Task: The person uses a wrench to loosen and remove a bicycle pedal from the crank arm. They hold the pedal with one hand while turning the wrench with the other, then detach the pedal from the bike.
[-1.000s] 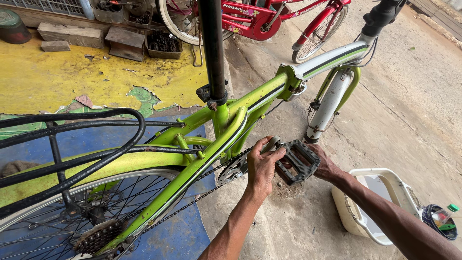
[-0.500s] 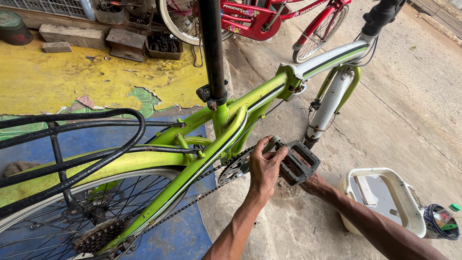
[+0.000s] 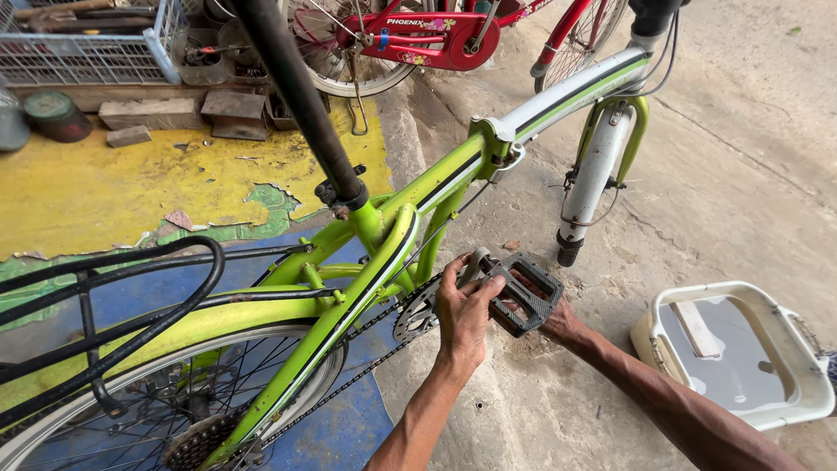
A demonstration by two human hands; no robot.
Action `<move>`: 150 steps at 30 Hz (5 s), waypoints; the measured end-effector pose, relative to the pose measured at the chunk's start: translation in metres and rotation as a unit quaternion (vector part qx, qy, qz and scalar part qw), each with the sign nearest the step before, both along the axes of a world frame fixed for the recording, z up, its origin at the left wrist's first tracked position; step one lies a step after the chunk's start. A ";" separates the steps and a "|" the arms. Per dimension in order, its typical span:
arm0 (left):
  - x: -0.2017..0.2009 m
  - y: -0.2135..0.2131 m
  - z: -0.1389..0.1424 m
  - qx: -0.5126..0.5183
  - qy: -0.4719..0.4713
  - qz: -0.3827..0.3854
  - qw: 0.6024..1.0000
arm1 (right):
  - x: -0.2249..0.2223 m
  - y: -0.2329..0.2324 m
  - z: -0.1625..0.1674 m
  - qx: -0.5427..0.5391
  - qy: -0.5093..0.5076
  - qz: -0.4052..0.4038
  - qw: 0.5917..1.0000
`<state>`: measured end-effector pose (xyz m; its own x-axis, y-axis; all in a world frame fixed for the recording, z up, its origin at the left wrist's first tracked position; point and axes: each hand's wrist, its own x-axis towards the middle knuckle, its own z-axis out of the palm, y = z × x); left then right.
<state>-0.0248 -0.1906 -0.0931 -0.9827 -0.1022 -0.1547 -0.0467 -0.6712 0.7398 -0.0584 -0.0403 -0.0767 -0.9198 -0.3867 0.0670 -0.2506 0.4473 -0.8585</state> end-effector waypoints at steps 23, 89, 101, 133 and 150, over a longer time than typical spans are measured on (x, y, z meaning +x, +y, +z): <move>0.006 0.030 0.025 0.009 -0.024 -0.006 1.000 | -0.017 0.051 -0.057 0.017 0.034 0.066 0.997; 0.006 0.015 0.030 -0.001 -0.043 -0.028 0.999 | -0.047 0.075 -0.021 0.082 0.071 0.128 0.986; 0.007 0.015 0.029 0.020 -0.050 -0.024 0.998 | -0.016 0.040 -0.061 -0.097 -0.119 0.051 0.987; 0.007 0.015 0.031 0.028 -0.053 -0.021 0.998 | -0.052 0.065 0.048 0.243 0.319 0.161 0.902; 0.008 0.015 0.032 0.000 -0.049 -0.019 0.999 | -0.034 0.058 -0.073 -0.070 -0.020 0.093 0.993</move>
<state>-0.0166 -0.1759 -0.0614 -0.9660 -0.0654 -0.2502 -0.1440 -0.6676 0.7305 -0.0928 0.0173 -0.1495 -0.8362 -0.5397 0.0973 -0.2824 0.2717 -0.9200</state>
